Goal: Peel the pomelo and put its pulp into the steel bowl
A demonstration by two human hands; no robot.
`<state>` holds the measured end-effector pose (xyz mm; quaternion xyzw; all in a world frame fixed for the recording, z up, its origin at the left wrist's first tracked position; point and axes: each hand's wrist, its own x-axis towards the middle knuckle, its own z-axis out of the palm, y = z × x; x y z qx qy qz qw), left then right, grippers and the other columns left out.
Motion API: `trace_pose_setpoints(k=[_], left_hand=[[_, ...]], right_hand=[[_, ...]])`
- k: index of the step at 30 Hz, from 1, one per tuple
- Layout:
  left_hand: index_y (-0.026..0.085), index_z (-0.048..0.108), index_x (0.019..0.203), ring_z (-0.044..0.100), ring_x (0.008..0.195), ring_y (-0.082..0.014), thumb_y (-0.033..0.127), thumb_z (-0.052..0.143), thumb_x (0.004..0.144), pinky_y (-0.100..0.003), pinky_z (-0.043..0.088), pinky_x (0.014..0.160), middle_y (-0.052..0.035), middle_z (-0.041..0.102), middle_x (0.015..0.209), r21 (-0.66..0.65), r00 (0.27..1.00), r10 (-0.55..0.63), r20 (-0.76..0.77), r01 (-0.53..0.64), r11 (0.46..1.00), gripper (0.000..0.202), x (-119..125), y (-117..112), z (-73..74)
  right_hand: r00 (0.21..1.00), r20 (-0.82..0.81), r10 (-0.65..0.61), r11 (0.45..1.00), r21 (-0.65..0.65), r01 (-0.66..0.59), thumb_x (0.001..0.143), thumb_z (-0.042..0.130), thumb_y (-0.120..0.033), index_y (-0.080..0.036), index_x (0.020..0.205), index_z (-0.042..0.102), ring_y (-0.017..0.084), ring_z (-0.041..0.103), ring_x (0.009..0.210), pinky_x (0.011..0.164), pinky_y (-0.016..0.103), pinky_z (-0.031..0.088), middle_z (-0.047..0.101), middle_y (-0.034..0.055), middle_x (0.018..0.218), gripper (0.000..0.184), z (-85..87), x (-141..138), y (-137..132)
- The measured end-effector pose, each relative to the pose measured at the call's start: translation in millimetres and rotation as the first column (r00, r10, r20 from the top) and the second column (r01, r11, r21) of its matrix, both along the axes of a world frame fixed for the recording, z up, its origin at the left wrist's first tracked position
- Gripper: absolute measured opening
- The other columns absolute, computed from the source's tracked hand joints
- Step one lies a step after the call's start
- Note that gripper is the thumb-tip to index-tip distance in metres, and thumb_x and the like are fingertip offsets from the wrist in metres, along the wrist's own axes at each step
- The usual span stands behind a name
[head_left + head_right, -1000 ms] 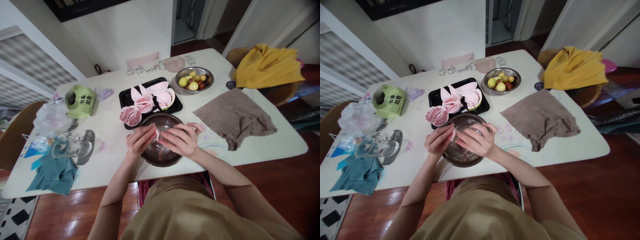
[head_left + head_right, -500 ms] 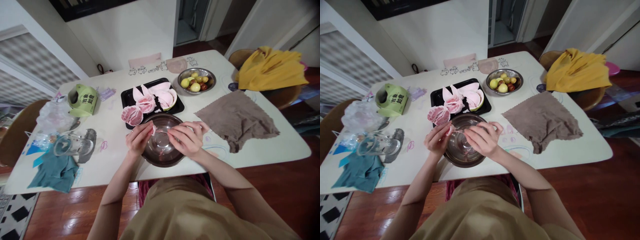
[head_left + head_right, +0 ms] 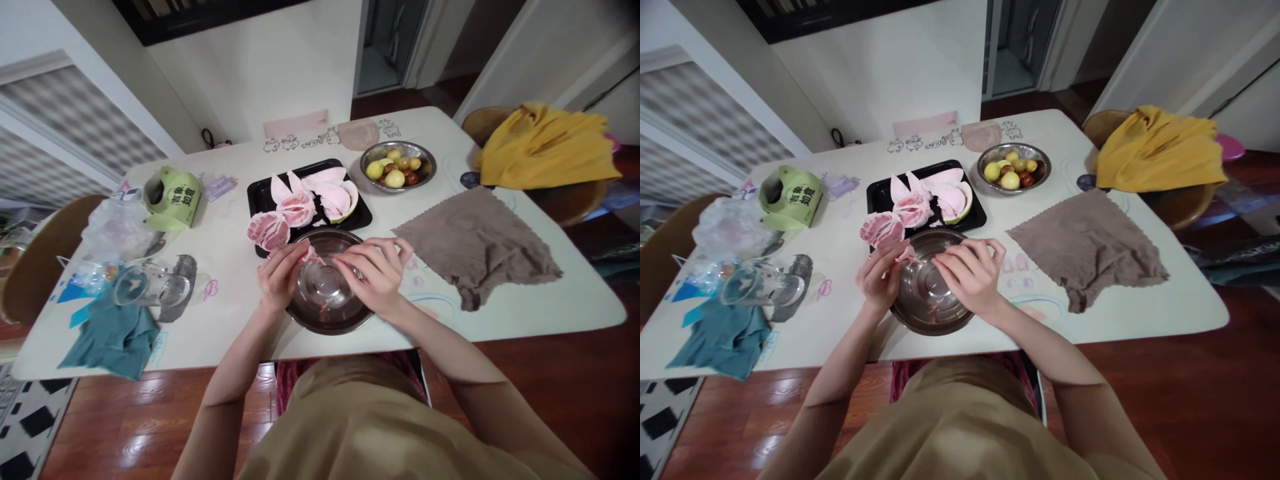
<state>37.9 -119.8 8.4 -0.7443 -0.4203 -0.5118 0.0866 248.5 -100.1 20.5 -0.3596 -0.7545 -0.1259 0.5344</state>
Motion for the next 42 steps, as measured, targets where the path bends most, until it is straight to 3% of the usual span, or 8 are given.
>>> trace_pose_setpoints(k=[6,13,19,21,30,35,38,42], left_hand=[[0.017,0.075,0.116,0.079,0.091,-0.0165,0.018,0.070,0.096,-0.024,0.064,0.082,-0.0086,0.081,0.104,-0.024,0.995,0.097,0.025,-0.096,0.995,0.021,1.1,-1.3,-2.7],[0.019,0.072,0.122,0.079,0.096,-0.0169,0.011,0.073,0.092,-0.024,0.064,0.084,-0.0081,0.080,0.113,0.070,1.000,0.030,-0.006,-0.030,0.997,0.031,2.3,-2.6,0.2],[0.020,0.069,0.128,0.079,0.100,-0.0193,0.012,0.072,0.093,-0.026,0.065,0.082,-0.0095,0.080,0.116,0.172,0.998,-0.038,-0.042,0.045,0.984,0.036,1.3,-2.5,0.1],[0.020,0.069,0.128,0.079,0.101,-0.0198,0.014,0.073,0.093,-0.027,0.065,0.081,-0.0098,0.079,0.116,0.175,0.997,-0.059,-0.053,0.068,0.982,0.036,0.3,-2.4,-0.8],[0.017,0.071,0.121,0.079,0.095,-0.0195,0.015,0.071,0.094,-0.027,0.064,0.078,-0.0108,0.080,0.108,0.265,0.998,0.007,0.058,-0.022,0.964,0.027,-0.3,-1.2,-3.0],[0.021,0.072,0.122,0.079,0.098,-0.0193,0.015,0.071,0.094,-0.028,0.064,0.081,-0.0090,0.080,0.112,0.220,0.999,0.035,0.009,-0.036,0.975,0.028,-2.3,-0.4,-4.3],[0.020,0.072,0.121,0.079,0.099,-0.0192,0.012,0.071,0.093,-0.028,0.064,0.083,-0.0088,0.080,0.112,0.203,1.000,0.024,-0.011,-0.021,0.979,0.029,-1.7,-0.4,-2.9],[0.020,0.071,0.123,0.079,0.103,-0.0197,0.011,0.071,0.093,-0.028,0.064,0.084,-0.0083,0.080,0.112,0.170,0.998,-0.019,-0.064,0.030,0.985,0.031,-0.1,-1.0,0.7]], right_hand=[[0.994,0.041,0.097,0.989,-0.115,-0.092,0.092,0.070,-0.019,-0.024,0.098,0.075,0.019,0.067,0.089,0.093,0.043,0.036,0.079,-0.0016,0.089,0.009,-3.1,-4.0,1.7],[0.989,0.072,0.129,0.984,-0.132,-0.119,0.093,0.075,-0.036,-0.022,0.094,0.075,0.020,0.065,0.089,0.093,0.042,0.037,0.078,-0.0003,0.087,0.014,-2.8,-3.7,2.4],[0.980,0.102,0.171,0.982,-0.095,-0.161,0.094,0.074,-0.025,-0.023,0.094,0.076,0.018,0.065,0.089,0.093,0.042,0.035,0.077,-0.0020,0.086,0.003,-5.2,-2.4,2.4],[0.976,0.113,0.186,0.981,-0.080,-0.178,0.096,0.070,-0.021,-0.025,0.092,0.077,0.018,0.065,0.090,0.094,0.042,0.034,0.076,-0.0028,0.085,0.008,-5.5,-2.2,1.5],[0.980,0.148,0.130,0.992,-0.028,-0.127,0.093,0.070,-0.016,-0.022,0.091,0.075,0.018,0.064,0.087,0.094,0.042,0.036,0.076,-0.0030,0.083,0.008,-7.0,-2.5,0.5],[0.986,0.135,0.100,0.994,-0.050,-0.094,0.096,0.073,-0.026,-0.024,0.086,0.075,0.017,0.065,0.088,0.093,0.041,0.035,0.077,-0.0036,0.083,0.010,-5.5,-1.6,1.5],[0.987,0.119,0.113,0.992,-0.063,-0.106,0.096,0.071,-0.021,-0.025,0.097,0.077,0.018,0.066,0.090,0.092,0.041,0.036,0.078,-0.0020,0.089,0.007,-3.9,-1.3,0.9],[0.990,0.070,0.125,0.992,-0.044,-0.122,0.093,0.064,-0.010,-0.026,0.117,0.076,0.018,0.066,0.091,0.093,0.041,0.038,0.078,-0.0008,0.094,0.032,-1.9,-2.4,-1.6]])
